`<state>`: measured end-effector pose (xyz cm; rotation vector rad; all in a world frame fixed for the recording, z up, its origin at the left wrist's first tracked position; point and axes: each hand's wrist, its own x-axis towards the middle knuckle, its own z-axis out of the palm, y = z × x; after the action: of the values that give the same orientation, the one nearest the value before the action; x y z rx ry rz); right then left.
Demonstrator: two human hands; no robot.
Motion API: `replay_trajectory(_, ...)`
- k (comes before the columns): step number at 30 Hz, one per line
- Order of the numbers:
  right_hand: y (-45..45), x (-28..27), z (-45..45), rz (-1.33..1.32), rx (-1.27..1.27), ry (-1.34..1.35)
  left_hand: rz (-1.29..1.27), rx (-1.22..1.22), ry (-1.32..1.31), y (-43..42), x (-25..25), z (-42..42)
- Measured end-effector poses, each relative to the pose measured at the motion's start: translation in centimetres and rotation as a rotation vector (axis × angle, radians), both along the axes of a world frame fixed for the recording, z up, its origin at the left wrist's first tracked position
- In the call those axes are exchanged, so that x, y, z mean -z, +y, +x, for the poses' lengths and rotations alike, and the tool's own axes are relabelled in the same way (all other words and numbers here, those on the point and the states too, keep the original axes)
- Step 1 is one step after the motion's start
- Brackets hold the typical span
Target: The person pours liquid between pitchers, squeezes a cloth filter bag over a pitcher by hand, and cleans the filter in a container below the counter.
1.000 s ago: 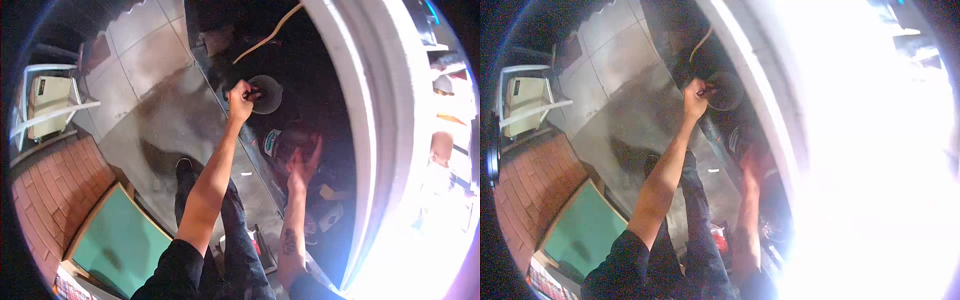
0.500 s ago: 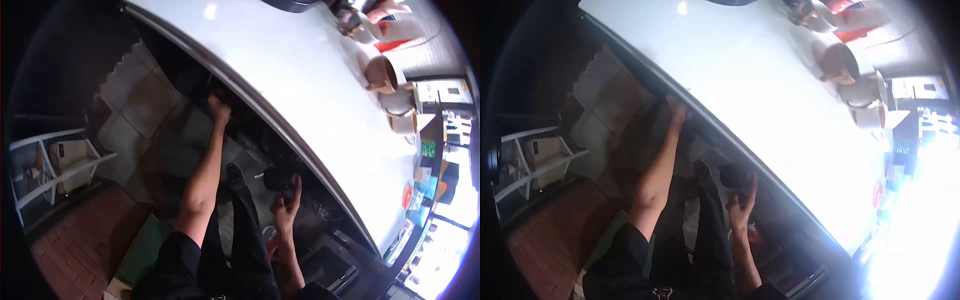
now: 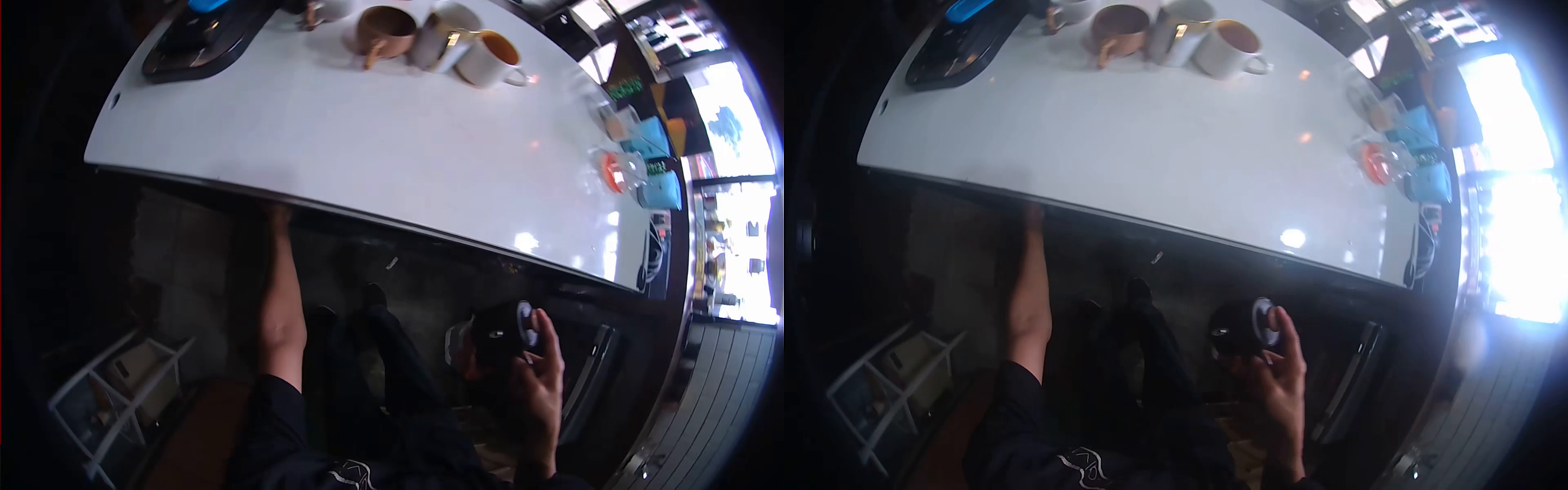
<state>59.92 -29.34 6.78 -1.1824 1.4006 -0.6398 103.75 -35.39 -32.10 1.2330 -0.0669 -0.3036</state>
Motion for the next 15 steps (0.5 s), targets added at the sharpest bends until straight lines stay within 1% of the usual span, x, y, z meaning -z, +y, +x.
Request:
replay_trajectory(1,-0.5,-2.0,-0.3,-0.021,0.048,0.006,0.013,0.010,0.004,0.2,-0.2,-0.4)
replay_trajectory(3,-1.5,-3.7,-3.1,-0.179,0.063,0.007,0.046,0.021,0.026,1.1,-0.6,-1.4)
replay_trajectory(4,-2.4,-4.9,-4.7,-0.226,0.017,0.051,0.064,0.025,0.044,1.5,-0.6,-1.8)
replay_trajectory(6,-3.9,-5.9,-5.9,-0.289,0.098,0.099,0.099,0.031,0.067,2.3,-0.8,-2.6)
replay_trajectory(9,-7.5,-5.0,-7.2,-0.326,0.173,0.103,0.138,0.032,0.096,3.7,-0.6,-3.7)
replay_trajectory(10,-8.6,-4.4,-6.7,-0.347,0.232,0.132,0.148,0.034,0.100,4.0,-0.6,-3.9)
replay_trajectory(13,-12.0,-2.2,-7.6,-0.381,0.268,0.164,0.171,0.036,0.113,5.0,-0.4,-4.8)
replay_trajectory(15,-13.5,-1.1,-6.7,-0.395,0.288,0.155,0.188,0.034,0.116,5.8,-0.3,-5.2)
